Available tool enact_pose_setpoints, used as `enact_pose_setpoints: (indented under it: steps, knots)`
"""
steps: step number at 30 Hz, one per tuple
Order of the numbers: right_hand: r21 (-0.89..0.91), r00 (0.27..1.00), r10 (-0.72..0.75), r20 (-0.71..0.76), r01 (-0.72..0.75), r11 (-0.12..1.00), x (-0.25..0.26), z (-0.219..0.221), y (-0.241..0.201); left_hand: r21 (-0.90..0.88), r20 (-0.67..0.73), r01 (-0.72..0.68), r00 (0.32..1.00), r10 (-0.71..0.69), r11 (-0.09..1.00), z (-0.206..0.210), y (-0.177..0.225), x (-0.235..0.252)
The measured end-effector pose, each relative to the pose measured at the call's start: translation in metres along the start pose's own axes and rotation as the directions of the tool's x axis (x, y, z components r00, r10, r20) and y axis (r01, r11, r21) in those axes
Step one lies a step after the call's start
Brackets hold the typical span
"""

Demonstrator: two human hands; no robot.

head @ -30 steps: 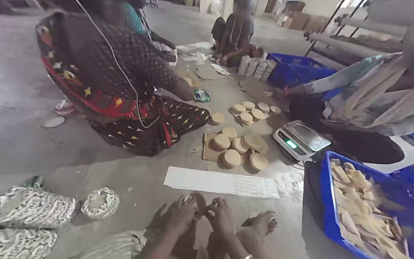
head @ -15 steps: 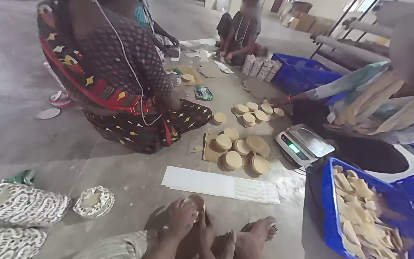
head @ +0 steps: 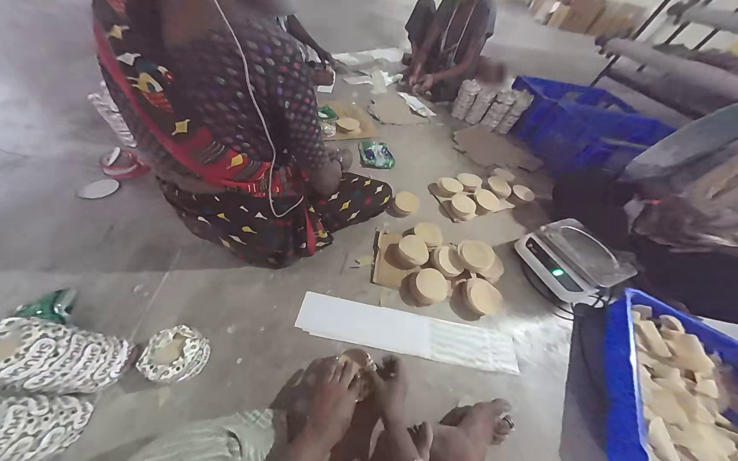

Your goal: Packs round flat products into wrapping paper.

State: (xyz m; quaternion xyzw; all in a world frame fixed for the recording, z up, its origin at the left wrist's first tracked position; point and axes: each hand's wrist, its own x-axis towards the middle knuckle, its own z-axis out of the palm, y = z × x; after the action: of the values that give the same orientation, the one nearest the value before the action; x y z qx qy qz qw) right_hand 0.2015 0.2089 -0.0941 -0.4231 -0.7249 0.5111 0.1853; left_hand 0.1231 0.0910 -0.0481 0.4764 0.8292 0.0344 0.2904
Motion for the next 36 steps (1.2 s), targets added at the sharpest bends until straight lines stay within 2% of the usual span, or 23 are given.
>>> enact_pose_setpoints:
  steps: [2,4,6,8,9,11,12,14,16,18,20,22,23,25,26,28,29,30,32,34,35,36]
  knots:
    - [0.007,0.991,0.074,0.109,-0.076,0.997,0.024,-0.003,-0.006,0.014,-0.035,-0.025,0.999,0.025,1.0,0.0,-0.002,-0.001]
    - [-0.106,0.974,0.1,0.203,-0.079,0.991,0.036,-0.003,-0.018,0.006,0.008,-0.019,1.0,0.018,1.0,-0.008,0.0,-0.004]
    - [-0.257,0.977,0.101,0.19,-0.05,0.965,0.025,-0.006,-0.028,-0.003,0.038,0.003,0.999,-0.003,1.0,-0.014,0.001,-0.005]
    - [-0.409,0.995,0.013,0.1,0.029,0.912,-0.011,-0.007,-0.028,-0.01,0.043,0.011,0.999,-0.01,1.0,-0.017,0.003,-0.007]
    - [-0.452,0.992,-0.103,0.068,0.122,0.883,-0.033,-0.003,-0.022,-0.008,0.042,0.008,0.999,-0.008,1.0,-0.016,0.005,-0.008]
    - [-0.509,0.972,-0.22,0.083,0.231,0.829,-0.065,0.003,-0.008,-0.015,0.052,0.004,0.999,-0.003,1.0,-0.012,0.01,-0.01]
    - [-0.518,0.979,-0.176,0.1,0.202,0.831,-0.068,0.002,-0.007,-0.037,0.048,0.003,0.999,-0.001,0.999,-0.009,0.011,-0.01]
    - [-0.465,0.993,0.026,0.116,0.031,0.885,-0.043,-0.004,-0.021,-0.065,0.073,0.007,0.997,-0.002,0.998,-0.005,0.011,-0.007]
    - [-0.312,0.988,0.056,0.144,-0.009,0.95,0.002,-0.004,-0.026,-0.069,0.073,0.003,0.997,0.002,0.998,-0.007,0.008,-0.002]
    - [-0.284,0.971,0.069,0.23,-0.001,0.959,0.026,-0.003,-0.034,-0.04,0.065,-0.002,0.998,0.005,0.999,-0.011,0.006,-0.002]
    - [-0.381,0.978,0.027,0.207,0.055,0.923,0.013,-0.006,-0.038,-0.016,0.009,-0.001,1.0,0.001,1.0,-0.013,0.007,-0.008]
    - [-0.504,0.979,-0.165,0.123,0.205,0.839,-0.021,-0.005,-0.019,-0.008,-0.042,0.015,0.999,-0.015,1.0,-0.013,0.013,-0.013]
    - [-0.558,0.97,-0.199,0.137,0.242,0.794,-0.039,-0.003,-0.011,0.0,-0.064,0.023,0.998,-0.023,1.0,-0.01,0.016,-0.014]
    - [-0.577,0.97,-0.187,0.154,0.242,0.78,-0.062,-0.004,-0.006,-0.021,-0.088,0.029,0.996,-0.031,0.999,-0.005,0.023,-0.018]
    - [-0.549,0.982,-0.121,0.146,0.182,0.815,-0.058,-0.007,-0.011,-0.022,-0.13,0.017,0.991,-0.02,1.0,-0.001,0.024,-0.019]
    - [-0.433,0.991,0.034,0.133,0.028,0.901,-0.023,-0.015,-0.023,-0.018,-0.171,-0.01,0.985,0.007,1.0,0.003,0.021,-0.015]
    - [-0.36,0.988,0.043,0.151,0.015,0.933,-0.003,-0.015,-0.024,-0.02,-0.16,-0.019,0.987,0.016,1.0,0.003,0.019,-0.012]
    - [-0.299,0.987,0.009,0.162,0.04,0.954,0.013,-0.012,-0.023,-0.006,-0.172,-0.03,0.985,0.028,1.0,0.004,0.016,-0.011]
    - [-0.321,0.983,-0.032,0.183,0.09,0.943,0.021,-0.009,-0.024,0.011,-0.202,-0.022,0.979,0.024,1.0,0.002,0.011,-0.009]
    - [-0.421,0.977,-0.167,0.136,0.209,0.883,-0.002,-0.004,-0.017,0.002,-0.244,-0.004,0.97,0.004,1.0,-0.004,0.005,-0.011]
    - [-0.492,0.961,-0.237,0.142,0.276,0.826,-0.02,-0.002,-0.008,-0.017,-0.222,0.012,0.975,-0.016,1.0,-0.005,0.005,-0.011]
    - [-0.534,0.954,-0.226,0.196,0.297,0.792,-0.038,-0.002,-0.006,-0.028,-0.194,0.03,0.98,-0.034,0.999,-0.003,0.003,-0.011]
